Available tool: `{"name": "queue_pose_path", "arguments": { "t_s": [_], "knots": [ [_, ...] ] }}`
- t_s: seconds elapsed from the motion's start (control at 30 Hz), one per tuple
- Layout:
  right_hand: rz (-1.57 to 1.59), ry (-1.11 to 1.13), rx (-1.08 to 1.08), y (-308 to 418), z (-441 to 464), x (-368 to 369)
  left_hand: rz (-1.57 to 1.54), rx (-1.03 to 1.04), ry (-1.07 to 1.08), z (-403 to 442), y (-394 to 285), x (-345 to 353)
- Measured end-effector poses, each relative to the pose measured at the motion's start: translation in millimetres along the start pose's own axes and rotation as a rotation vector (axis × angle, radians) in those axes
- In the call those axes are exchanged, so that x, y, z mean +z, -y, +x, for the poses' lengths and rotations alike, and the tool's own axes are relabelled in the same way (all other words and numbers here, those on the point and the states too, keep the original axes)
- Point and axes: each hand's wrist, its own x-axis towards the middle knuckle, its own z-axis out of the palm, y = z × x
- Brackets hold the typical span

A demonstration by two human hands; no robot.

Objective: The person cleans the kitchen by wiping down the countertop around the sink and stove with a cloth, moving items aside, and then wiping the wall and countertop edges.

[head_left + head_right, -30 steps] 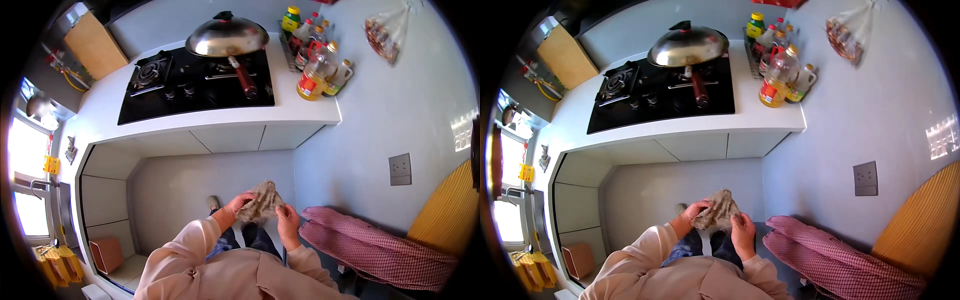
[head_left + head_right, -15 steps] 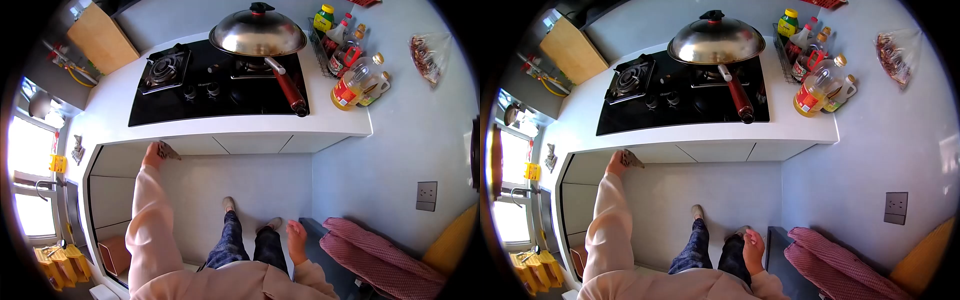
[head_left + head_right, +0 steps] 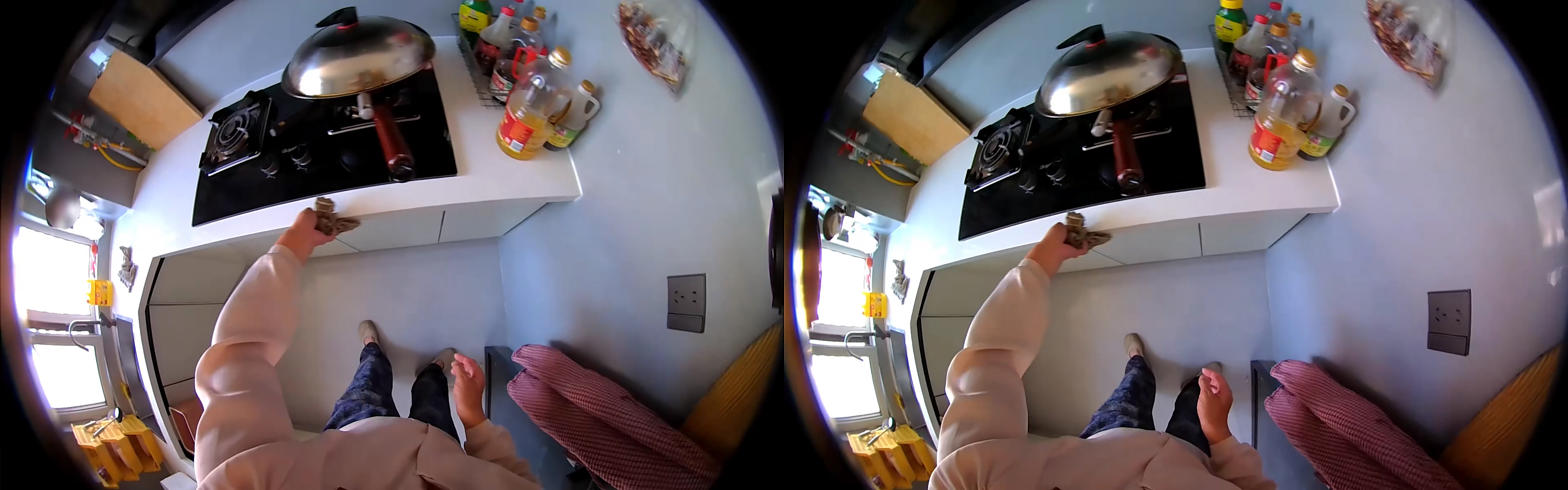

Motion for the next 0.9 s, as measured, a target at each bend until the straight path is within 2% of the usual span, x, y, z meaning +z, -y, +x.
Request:
{"name": "queue_pose_path", "arguments": {
  "t_s": [0.07, 0.13, 0.33, 0.4, 0.47, 0.5, 0.53, 0.6, 0.67, 0.73, 0.77, 0.8, 0.83, 0.9],
  "knots": [
    [0.008, -0.043, 0.003, 2.0, 1.2, -15.7, 0.044, -0.087, 0.102, 1.7, 42.6, 48.0],
    [0.036, -0.086, -0.015, 6.0, 0.1, -31.6, -0.045, -0.145, 0.133, -24.3, 92.5, 105.1],
    [0.062, -0.233, -0.077, 11.3, -17.9, -86.6, 0.010, -0.240, 0.299, -38.8, 219.7, 237.4],
    [0.037, -0.335, -0.045, 2.8, -23.1, -103.1, 0.093, -0.252, 0.466, -17.0, 265.6, 278.0],
    [0.068, -0.346, -0.041, -1.9, -26.2, -114.2, 0.159, -0.218, 0.470, -29.0, 313.3, 311.3],
    [0.059, -0.362, -0.029, -4.3, -27.1, -118.4, 0.155, -0.175, 0.597, -29.9, 334.0, 316.6],
    [0.052, -0.379, -0.019, -4.0, -27.8, -120.2, 0.154, -0.132, 0.725, -31.1, 348.5, 313.0],
    [0.072, -0.363, -0.018, 3.3, -30.6, -120.4, 0.252, -0.100, 0.826, -34.2, 369.1, 280.3],
    [0.104, -0.350, -0.026, 20.9, -26.9, -116.2, 0.461, -0.176, 1.038, -30.1, 376.5, 225.5],
    [0.181, -0.355, -0.096, 41.5, -19.3, -108.0, 0.573, -0.394, 1.001, -84.7, 365.0, 166.7],
    [0.186, -0.356, -0.097, 51.5, -13.8, -102.7, 0.588, -0.494, 1.043, -102.9, 360.1, 139.7],
    [0.326, -0.349, -0.123, 61.9, -6.7, -96.3, 0.598, -0.592, 1.082, -116.5, 355.4, 117.3],
    [0.463, -0.334, -0.144, 69.5, -1.5, -89.2, 0.694, -0.598, 1.138, -126.9, 350.6, 99.3],
    [0.418, -0.237, -0.097, 78.1, 9.0, -78.6, 0.786, -0.589, 1.176, -130.4, 337.3, 73.0]
  ]
}}
